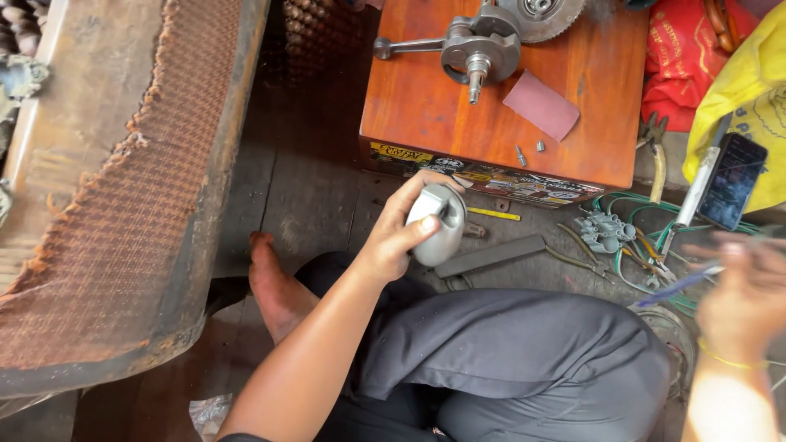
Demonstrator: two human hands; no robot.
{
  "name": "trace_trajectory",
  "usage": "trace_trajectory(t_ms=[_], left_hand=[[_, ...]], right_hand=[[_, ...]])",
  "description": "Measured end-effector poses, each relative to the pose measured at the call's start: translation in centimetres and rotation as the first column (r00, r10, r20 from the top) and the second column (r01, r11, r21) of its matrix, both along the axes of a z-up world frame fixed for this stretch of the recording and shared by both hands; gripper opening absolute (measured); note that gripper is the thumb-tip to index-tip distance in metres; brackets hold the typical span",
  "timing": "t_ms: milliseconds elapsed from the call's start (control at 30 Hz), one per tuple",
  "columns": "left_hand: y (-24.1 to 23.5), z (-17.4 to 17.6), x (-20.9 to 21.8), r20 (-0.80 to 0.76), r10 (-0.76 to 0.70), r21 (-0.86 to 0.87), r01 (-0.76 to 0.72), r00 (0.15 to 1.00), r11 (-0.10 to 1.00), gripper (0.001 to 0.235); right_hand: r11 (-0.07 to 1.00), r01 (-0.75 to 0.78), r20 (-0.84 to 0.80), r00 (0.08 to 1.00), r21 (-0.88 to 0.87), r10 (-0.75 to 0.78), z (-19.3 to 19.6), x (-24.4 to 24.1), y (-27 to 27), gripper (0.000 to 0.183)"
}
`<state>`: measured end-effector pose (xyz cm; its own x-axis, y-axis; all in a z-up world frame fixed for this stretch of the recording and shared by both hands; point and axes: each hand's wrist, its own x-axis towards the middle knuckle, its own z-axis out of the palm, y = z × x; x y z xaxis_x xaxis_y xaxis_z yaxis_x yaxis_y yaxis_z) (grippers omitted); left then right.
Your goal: Cleaning the mating surface of a motorcycle engine component using a hand file to prepare it for reassembly.
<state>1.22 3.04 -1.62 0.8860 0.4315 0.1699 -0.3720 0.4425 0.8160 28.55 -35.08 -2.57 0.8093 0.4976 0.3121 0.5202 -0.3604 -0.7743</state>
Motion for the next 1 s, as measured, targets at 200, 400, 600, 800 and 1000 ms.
trace_trajectory(t_ms=[200,400,600,800,1000], left_hand=[[-0.5,1.2,-0.7,0.053,-0.025,0.047,0.023,0.998,0.999,0.056],[-0.1,1.3,-1.3,-0.052,-0.042,0.201,0.051,0.998,0.978,0.038],[-0.1,1.2,-1.4,-0.052,-0.017,0.238,0.029,0.998,0.971,0.036],[0.1,2.0,-1.7,-0.111,0.100,0.385,-0.050,0.989,0.922,0.028],[-0.2,2.4,-1.3,-0.226,0.128,0.464,-0.009,0.966,0.886,0.029]], right_hand=[[0.973,0.094,-0.450,0.893,0.209,0.011,3.8,-9.2,4.6,0.037],[0.922,-0.282,0.138,0.935,-0.266,0.327,9.9,-14.7,11.5,0.041],[0.818,-0.358,0.166,0.866,-0.450,0.471,11.4,-15.3,20.0,0.009],[0.812,-0.368,0.018,0.907,-0.454,0.421,10.0,-15.0,19.7,0.009],[0.915,-0.122,0.562,0.755,-0.385,0.337,8.7,-14.4,18.5,0.009]])
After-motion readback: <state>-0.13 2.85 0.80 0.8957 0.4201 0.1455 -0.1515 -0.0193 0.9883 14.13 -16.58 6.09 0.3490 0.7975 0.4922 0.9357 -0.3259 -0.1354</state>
